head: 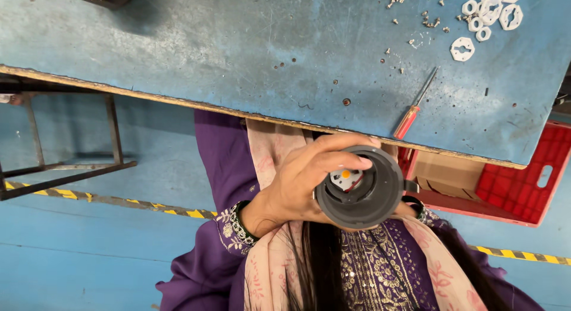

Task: The person assembles a light fixture by hand and using a screwdriver. They insert an LED circuit board into a cylindrical housing, position it correctly, and secure it with screws while using a small screwdriver to adjust components inside.

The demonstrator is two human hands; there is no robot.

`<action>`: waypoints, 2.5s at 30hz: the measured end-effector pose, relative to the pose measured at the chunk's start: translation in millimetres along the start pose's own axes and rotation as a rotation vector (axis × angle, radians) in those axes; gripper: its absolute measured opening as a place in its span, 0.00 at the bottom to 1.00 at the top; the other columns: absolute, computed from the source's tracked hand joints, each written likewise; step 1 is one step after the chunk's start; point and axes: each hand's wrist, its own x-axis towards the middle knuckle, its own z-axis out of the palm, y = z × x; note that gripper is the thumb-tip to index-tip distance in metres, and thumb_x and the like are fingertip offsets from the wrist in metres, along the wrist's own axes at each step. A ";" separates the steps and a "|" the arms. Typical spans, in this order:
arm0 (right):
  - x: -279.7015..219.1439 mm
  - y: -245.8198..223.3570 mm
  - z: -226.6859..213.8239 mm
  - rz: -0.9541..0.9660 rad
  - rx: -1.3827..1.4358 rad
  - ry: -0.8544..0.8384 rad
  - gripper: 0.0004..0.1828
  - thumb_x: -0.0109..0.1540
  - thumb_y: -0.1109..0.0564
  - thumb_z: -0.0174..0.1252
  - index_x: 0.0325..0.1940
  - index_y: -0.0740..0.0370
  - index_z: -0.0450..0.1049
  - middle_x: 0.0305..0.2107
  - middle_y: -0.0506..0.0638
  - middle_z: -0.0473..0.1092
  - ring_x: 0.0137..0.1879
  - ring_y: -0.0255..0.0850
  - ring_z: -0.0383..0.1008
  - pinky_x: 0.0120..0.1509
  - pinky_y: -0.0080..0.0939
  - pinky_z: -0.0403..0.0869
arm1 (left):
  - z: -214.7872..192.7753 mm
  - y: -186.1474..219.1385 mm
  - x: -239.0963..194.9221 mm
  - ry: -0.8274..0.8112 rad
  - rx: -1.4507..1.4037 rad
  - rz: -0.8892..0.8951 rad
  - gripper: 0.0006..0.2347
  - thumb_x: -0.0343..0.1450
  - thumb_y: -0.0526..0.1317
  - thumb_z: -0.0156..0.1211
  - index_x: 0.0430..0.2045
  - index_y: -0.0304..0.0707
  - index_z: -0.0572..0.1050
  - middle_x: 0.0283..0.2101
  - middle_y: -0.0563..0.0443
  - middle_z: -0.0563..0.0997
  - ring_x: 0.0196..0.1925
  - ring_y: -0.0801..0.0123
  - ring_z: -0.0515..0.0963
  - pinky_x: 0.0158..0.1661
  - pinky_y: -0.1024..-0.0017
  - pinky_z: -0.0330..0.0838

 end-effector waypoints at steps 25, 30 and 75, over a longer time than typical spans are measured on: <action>-11.8 16.1 3.9 -0.029 -0.073 -0.072 0.18 0.66 0.65 0.56 0.61 0.68 0.72 0.54 0.56 0.75 0.61 0.43 0.74 0.67 0.43 0.73 | -4.5 13.4 19.3 0.050 0.076 0.085 0.27 0.69 0.42 0.80 0.56 0.41 0.67 0.61 0.38 0.74 0.60 0.53 0.81 0.57 0.66 0.81; -24.8 20.6 17.9 -0.076 -0.109 -0.094 0.17 0.67 0.65 0.54 0.60 0.68 0.73 0.53 0.57 0.75 0.62 0.43 0.74 0.67 0.44 0.72 | 5.1 7.4 23.4 0.151 0.079 0.114 0.27 0.67 0.42 0.80 0.54 0.39 0.67 0.58 0.38 0.74 0.61 0.49 0.81 0.55 0.63 0.81; 79.3 -133.6 -118.2 -0.583 -1.126 0.053 0.20 0.60 0.69 0.61 0.55 0.58 0.76 0.47 0.51 0.73 0.50 0.48 0.76 0.49 0.48 0.75 | 6.2 -80.6 11.9 0.009 0.265 -0.165 0.37 0.60 0.45 0.82 0.61 0.45 0.63 0.64 0.49 0.76 0.63 0.54 0.79 0.60 0.65 0.76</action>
